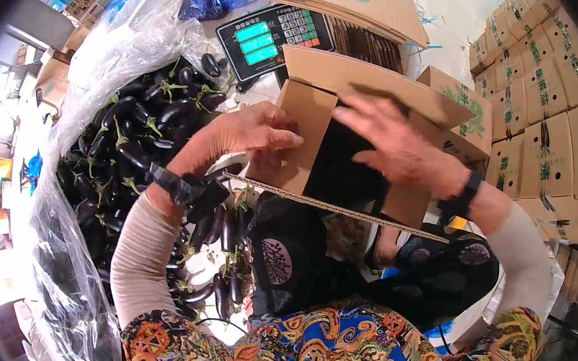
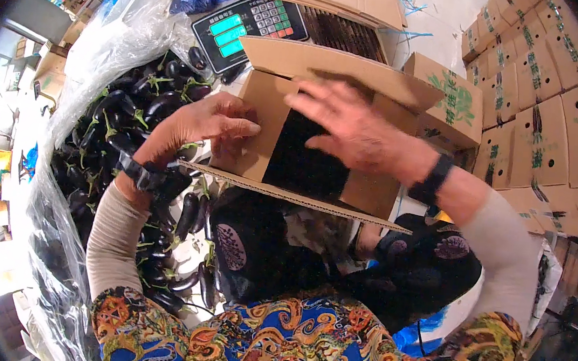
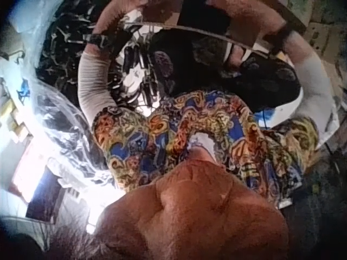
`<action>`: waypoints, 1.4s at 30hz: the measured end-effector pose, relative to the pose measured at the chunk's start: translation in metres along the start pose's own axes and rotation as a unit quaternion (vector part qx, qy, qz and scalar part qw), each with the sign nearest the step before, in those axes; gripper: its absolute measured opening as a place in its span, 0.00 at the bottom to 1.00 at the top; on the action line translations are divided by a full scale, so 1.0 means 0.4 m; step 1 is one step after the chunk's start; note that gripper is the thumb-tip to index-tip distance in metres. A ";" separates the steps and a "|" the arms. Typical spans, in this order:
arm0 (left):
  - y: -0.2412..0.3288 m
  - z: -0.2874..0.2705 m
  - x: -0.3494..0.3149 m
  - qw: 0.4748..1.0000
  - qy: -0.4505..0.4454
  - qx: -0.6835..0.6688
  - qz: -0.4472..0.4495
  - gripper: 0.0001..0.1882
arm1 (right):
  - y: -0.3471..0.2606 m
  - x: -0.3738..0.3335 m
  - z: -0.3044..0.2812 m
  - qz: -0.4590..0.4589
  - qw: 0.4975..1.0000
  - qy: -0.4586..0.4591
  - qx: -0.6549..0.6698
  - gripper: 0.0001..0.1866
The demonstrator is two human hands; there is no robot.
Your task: Assemble and tape a cardboard box for packaging produce.
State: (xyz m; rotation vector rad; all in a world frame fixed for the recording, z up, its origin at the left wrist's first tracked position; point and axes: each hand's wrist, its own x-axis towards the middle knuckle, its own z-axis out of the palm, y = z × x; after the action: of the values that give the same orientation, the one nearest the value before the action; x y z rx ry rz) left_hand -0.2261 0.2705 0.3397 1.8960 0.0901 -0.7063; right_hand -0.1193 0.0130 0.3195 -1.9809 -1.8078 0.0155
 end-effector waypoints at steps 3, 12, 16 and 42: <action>-0.005 0.020 -0.043 0.994 0.060 -0.077 0.042 0.22 | 0.028 0.000 0.072 -0.009 0.996 -0.082 -0.043 0.35; 0.021 0.105 -0.083 0.904 0.333 -0.040 0.266 0.29 | 0.034 0.005 0.099 -0.017 0.992 -0.118 -0.045 0.36; 0.043 0.088 -0.004 0.879 0.436 0.018 0.192 0.28 | 0.049 0.004 0.088 -0.046 0.994 -0.064 -0.076 0.32; -0.123 -0.016 0.135 0.886 0.214 -0.378 0.165 0.38 | -0.009 -0.099 0.019 0.109 0.976 -0.082 -0.170 0.41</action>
State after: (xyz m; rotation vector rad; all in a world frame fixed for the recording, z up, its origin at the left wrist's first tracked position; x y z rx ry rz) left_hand -0.1973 0.2838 0.2736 1.2237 0.2729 0.0205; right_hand -0.1306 -0.0219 0.3025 -2.4779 -1.7763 -0.0673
